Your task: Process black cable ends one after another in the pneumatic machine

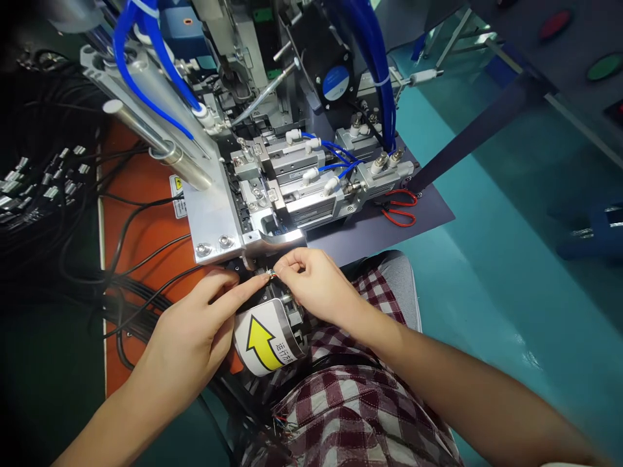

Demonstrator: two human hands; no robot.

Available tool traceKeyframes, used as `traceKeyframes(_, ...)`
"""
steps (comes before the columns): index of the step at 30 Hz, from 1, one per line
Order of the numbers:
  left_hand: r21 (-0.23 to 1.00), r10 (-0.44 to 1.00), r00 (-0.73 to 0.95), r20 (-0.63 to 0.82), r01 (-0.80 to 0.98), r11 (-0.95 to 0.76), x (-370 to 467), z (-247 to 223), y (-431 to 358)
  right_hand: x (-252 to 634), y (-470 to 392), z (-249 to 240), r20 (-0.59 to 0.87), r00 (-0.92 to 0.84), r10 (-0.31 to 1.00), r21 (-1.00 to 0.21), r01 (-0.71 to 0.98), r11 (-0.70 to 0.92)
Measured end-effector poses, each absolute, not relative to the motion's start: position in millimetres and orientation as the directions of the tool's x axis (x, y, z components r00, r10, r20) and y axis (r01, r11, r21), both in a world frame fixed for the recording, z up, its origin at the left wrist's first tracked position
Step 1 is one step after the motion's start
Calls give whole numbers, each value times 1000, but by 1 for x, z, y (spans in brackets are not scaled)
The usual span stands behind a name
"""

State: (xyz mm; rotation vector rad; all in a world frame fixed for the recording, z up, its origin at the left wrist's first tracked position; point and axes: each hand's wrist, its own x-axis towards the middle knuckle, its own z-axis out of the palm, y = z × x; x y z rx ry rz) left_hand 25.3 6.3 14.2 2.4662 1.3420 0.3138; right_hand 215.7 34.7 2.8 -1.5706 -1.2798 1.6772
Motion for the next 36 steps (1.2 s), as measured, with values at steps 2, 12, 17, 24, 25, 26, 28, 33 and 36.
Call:
traceKeyframes(2,401,850,524,54,768,-500,25,14,6,215,33,1,-372,-158,915,-915,232,-332)
traceKeyframes(12,431,863,503,41,771,-470,26,15,8,204,27,1,-234,-85,969,-945,252,-206)
traceKeyframes(17,431,865,499,44,772,-467,27,16,8,206,24,-4,-105,-98,990,-928,369,-62)
traceKeyframes(24,429,854,516,71,757,-493,26,15,7,210,27,-9,-304,-99,948,-945,157,-287)
traceKeyframes(25,429,854,516,73,757,-494,26,15,7,210,27,-8,-314,-100,944,-943,147,-298)
traceKeyframes(26,429,854,516,75,756,-494,26,15,7,209,28,-7,-318,-98,943,-942,143,-303)
traceKeyframes(28,427,855,513,76,758,-493,26,16,7,207,29,-6,-323,-91,942,-941,134,-310)
traceKeyframes(33,429,856,512,74,758,-491,26,15,7,206,27,-8,-319,-86,944,-945,109,-309)
traceKeyframes(36,434,854,513,81,754,-494,26,16,8,206,27,-10,-323,-87,942,-942,125,-312)
